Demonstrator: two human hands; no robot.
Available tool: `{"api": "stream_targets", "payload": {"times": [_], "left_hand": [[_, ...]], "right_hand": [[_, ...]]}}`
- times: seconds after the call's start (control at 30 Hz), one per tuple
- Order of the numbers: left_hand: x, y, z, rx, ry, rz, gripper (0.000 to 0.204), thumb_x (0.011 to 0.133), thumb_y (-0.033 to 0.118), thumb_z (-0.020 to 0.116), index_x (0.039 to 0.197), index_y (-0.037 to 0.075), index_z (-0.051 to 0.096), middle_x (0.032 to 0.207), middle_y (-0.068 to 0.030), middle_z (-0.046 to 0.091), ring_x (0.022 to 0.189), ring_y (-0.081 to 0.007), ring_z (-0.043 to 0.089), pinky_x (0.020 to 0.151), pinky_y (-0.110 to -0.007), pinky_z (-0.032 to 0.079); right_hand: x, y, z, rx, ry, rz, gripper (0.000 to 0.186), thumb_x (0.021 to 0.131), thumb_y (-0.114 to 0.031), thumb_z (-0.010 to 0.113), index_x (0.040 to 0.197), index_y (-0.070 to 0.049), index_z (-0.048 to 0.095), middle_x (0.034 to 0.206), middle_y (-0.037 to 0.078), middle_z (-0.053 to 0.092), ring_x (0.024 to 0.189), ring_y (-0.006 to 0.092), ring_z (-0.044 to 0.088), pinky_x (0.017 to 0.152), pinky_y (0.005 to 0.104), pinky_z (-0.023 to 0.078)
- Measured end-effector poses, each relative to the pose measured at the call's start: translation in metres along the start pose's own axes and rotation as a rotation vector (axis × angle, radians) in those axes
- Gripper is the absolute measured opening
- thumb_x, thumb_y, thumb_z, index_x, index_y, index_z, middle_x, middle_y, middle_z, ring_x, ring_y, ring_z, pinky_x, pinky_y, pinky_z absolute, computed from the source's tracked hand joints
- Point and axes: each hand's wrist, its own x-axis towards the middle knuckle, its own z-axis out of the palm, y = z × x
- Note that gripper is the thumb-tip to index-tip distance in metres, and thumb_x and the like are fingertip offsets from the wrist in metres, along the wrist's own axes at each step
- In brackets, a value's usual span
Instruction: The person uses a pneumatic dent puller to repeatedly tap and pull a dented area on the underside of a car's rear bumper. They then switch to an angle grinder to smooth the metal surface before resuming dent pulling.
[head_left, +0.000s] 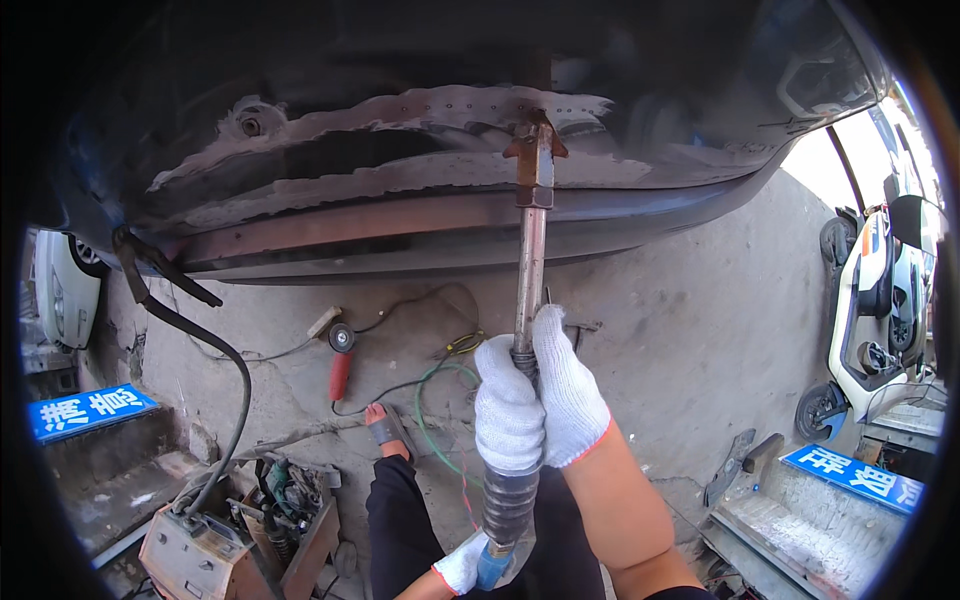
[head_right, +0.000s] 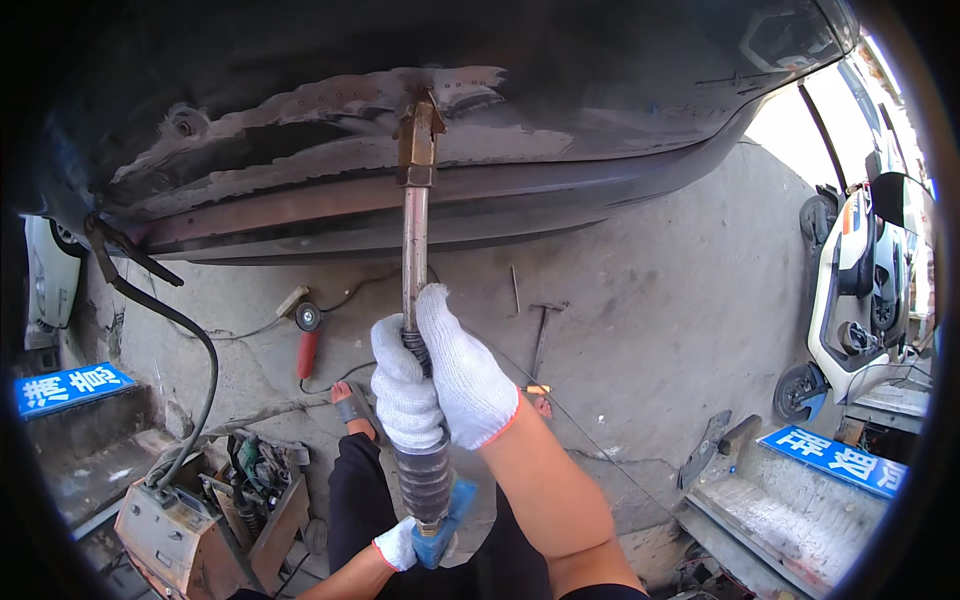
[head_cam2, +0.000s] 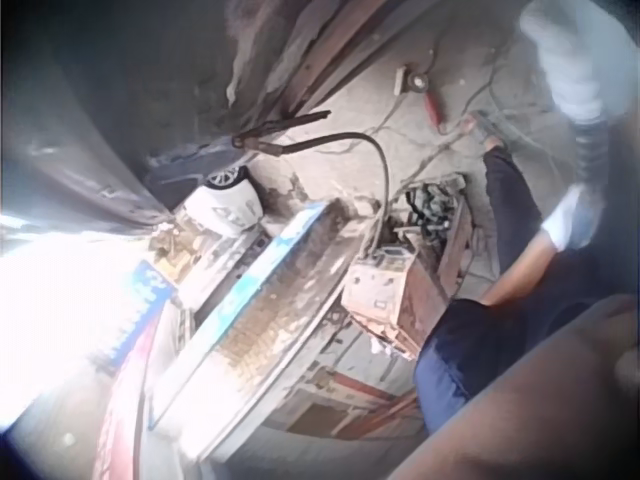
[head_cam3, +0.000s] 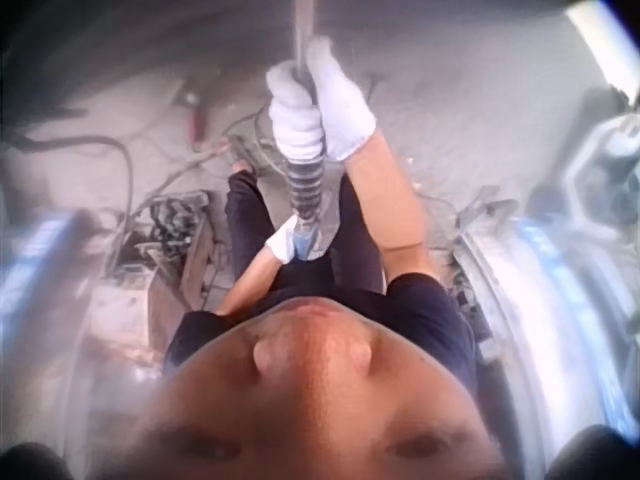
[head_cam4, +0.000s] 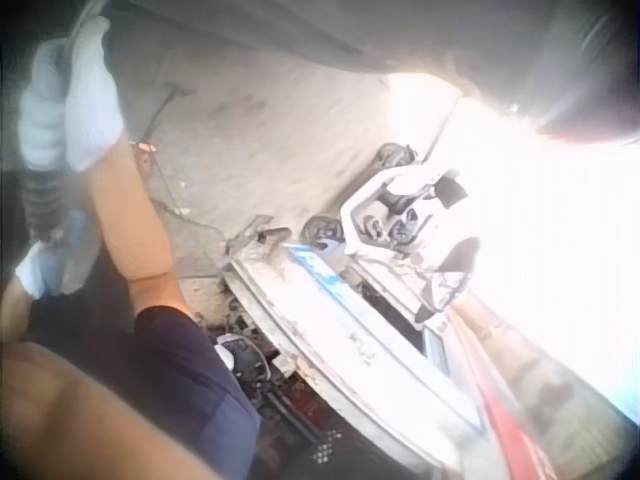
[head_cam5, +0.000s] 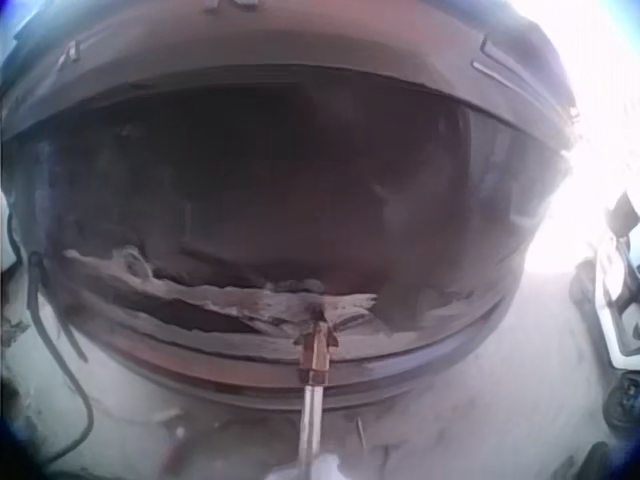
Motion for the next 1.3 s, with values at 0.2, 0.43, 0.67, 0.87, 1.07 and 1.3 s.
{"api": "stream_targets", "payload": {"times": [0.2, 0.43, 0.67, 0.87, 1.07, 1.3], "left_hand": [[-0.003, 0.011, -0.064, -0.036, 0.363, -0.011, 0.036, 0.097, 0.040, 0.049, 0.102, 0.007, 0.062, 0.084, -0.0079, 0.065, 0.076, -0.0231, 0.064, 0.066, -0.036, 0.051], [-0.010, -0.001, -0.027, 0.810, 0.579, 0.246, 0.032, 0.095, 0.036, 0.053, 0.096, 0.006, 0.063, 0.083, -0.0036, 0.062, 0.066, -0.0145, 0.060, 0.058, -0.027, 0.047], [-0.024, 0.004, 0.018, 0.594, 0.536, 0.337, 0.024, 0.095, 0.030, 0.052, 0.100, 0.008, 0.061, 0.074, -0.0022, 0.060, 0.062, -0.0150, 0.060, 0.052, -0.028, 0.046], [-0.042, 0.007, 0.031, 0.562, 0.489, 0.344, 0.023, 0.096, 0.029, 0.051, 0.102, 0.008, 0.059, 0.076, -0.0049, 0.060, 0.061, -0.0178, 0.059, 0.053, -0.031, 0.046], [-0.058, 0.012, 0.013, 0.555, 0.456, 0.339, 0.027, 0.095, 0.031, 0.052, 0.108, 0.008, 0.056, 0.080, -0.0083, 0.060, 0.064, -0.0208, 0.059, 0.057, -0.035, 0.047], [-0.066, 0.012, 0.002, 0.570, 0.439, 0.344, 0.034, 0.094, 0.033, 0.053, 0.116, 0.007, 0.052, 0.085, -0.0123, 0.060, 0.067, -0.0244, 0.059, 0.061, -0.039, 0.048]], "right_hand": [[-0.024, 0.027, 0.011, -0.257, 0.107, -0.079, 0.051, 0.100, -0.051, 0.040, 0.077, -0.006, 0.048, 0.056, -0.001, 0.041, 0.046, 0.0076, 0.042, 0.043, 0.0223, 0.037], [-0.038, 0.047, -0.005, -0.371, 0.661, -0.274, 0.044, 0.101, -0.045, 0.039, 0.082, -0.007, 0.050, 0.055, 0.003, 0.041, 0.043, 0.0130, 0.037, 0.042, 0.0283, 0.031], [0.009, 0.048, 0.020, -0.478, 0.593, -0.095, 0.052, 0.100, -0.052, 0.036, 0.076, -0.006, 0.047, 0.052, 0.004, 0.041, 0.042, 0.0149, 0.038, 0.041, 0.0289, 0.032], [0.046, 0.050, 0.032, -0.281, 0.341, -0.009, 0.067, 0.093, -0.068, 0.030, 0.061, -0.010, 0.038, 0.046, 0.000, 0.032, 0.036, 0.0122, 0.031, 0.037, 0.0278, 0.028], [0.062, 0.050, 0.027, -0.126, 0.172, -0.001, 0.069, 0.090, -0.072, 0.030, 0.056, -0.012, 0.035, 0.041, -0.002, 0.027, 0.031, 0.0109, 0.025, 0.032, 0.0270, 0.024], [0.065, 0.051, 0.026, -0.110, 0.138, 0.039, 0.070, 0.091, -0.072, 0.029, 0.057, -0.012, 0.035, 0.042, -0.002, 0.028, 0.032, 0.0104, 0.026, 0.032, 0.0254, 0.024]]}}
